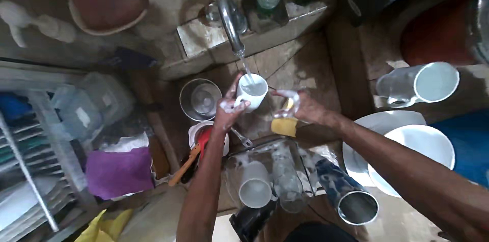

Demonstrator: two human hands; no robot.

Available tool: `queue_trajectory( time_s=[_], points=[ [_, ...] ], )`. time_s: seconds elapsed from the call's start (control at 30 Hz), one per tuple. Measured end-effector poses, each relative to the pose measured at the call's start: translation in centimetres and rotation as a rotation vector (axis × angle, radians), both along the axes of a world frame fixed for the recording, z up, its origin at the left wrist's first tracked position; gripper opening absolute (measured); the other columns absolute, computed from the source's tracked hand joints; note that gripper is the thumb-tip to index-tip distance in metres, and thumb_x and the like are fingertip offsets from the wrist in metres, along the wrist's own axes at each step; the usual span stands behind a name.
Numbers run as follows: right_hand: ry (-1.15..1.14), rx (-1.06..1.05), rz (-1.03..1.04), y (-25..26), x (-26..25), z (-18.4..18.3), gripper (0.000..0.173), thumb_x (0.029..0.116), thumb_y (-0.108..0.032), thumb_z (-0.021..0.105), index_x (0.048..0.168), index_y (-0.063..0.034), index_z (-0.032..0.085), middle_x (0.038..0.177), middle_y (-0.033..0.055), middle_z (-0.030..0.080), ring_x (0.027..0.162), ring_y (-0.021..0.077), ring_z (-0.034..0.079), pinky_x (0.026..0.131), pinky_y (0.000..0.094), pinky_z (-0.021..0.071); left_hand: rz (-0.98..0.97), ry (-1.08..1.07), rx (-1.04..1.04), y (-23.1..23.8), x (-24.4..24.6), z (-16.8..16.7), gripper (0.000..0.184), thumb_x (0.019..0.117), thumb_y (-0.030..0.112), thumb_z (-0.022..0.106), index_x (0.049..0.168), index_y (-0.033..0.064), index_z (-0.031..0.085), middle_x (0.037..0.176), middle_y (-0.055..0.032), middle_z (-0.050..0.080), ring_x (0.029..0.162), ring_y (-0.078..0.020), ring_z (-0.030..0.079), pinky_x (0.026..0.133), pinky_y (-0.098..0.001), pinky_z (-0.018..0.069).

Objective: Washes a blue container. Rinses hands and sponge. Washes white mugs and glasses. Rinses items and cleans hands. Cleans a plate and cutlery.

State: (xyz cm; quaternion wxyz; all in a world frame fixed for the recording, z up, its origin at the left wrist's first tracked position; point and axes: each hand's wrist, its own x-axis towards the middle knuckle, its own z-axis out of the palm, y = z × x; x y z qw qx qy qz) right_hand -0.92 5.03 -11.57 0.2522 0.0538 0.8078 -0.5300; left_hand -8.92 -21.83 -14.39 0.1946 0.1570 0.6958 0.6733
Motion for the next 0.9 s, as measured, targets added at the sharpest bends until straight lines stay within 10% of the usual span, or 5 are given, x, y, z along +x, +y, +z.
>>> queue_trajectory(
  time_s=[0.17, 0.3, 0.43, 0.57, 0.9],
  points=[
    [-0.124, 0.03, 0.001, -1.8, -2.0, 1.1, 0.08, 0.0826, -0.037, 0.087, 0.152, -0.0235, 0.05, 0.136, 0.0128, 0.064, 0.118, 0.0281, 0.066, 0.101, 0.0532, 0.0524, 0.037, -0.081, 0.034, 0.0, -1.1, 0.2, 0.027, 0.087, 0.016, 0.072, 0.108, -0.0016, 0.072, 0.157, -0.0102, 0.047, 0.138, -0.0179, 0.052, 0.112, -0.0355, 0.0478],
    [-0.126, -0.052, -0.109, -1.9, -2.4, 2.1, 0.081, 0.0816, -0.032, 0.088, 0.152, -0.0182, 0.05, 0.135, 0.0117, 0.065, 0.115, 0.0243, 0.066, 0.099, 0.0475, 0.0546, 0.092, -0.265, 0.216, 1.6, -1.5, 0.6, 0.057, 0.0817, 0.013, 0.071, 0.136, 0.0028, 0.059, 0.121, 0.0026, 0.07, 0.1, -0.0021, 0.067, 0.089, -0.0226, 0.0562],
    [-0.173, -0.129, -0.239, -2.5, -3.1, 3.4, 0.083, 0.0802, -0.023, 0.089, 0.152, -0.0147, 0.049, 0.137, 0.0106, 0.064, 0.119, 0.0192, 0.065, 0.103, 0.0413, 0.0536, 0.178, -0.33, 0.257, 2.5, -1.6, -0.6, 0.013, 0.0788, 0.01, 0.069, 0.088, 0.0193, 0.071, 0.07, 0.0123, 0.066, 0.058, 0.0025, 0.056, 0.058, -0.017, 0.0505],
    [-0.187, -0.181, -0.267, -2.8, -3.1, 3.2, 0.084, 0.082, -0.019, 0.087, 0.155, -0.0157, 0.045, 0.143, 0.0098, 0.06, 0.122, 0.0183, 0.063, 0.103, 0.039, 0.0538, 0.207, -0.344, 0.233, 2.4, -0.9, -0.4, 0.016, 0.0814, 0.009, 0.065, 0.075, 0.0234, 0.067, 0.062, 0.0134, 0.062, 0.053, 0.0029, 0.053, 0.055, -0.0163, 0.0486],
    [-0.39, -0.211, -0.207, -2.8, -2.8, 2.5, 0.06, 0.0853, -0.023, 0.084, 0.14, -0.0177, 0.06, 0.118, 0.01, 0.071, 0.1, 0.0209, 0.07, 0.088, 0.0431, 0.0587, 0.23, -1.053, 0.009, 3.0, -1.6, 3.1, 0.042, 0.1077, 0.04, 0.046, 0.14, 0.0138, 0.052, 0.12, -0.009, 0.067, 0.103, -0.0224, 0.069, 0.086, -0.0417, 0.0605]
  ],
)
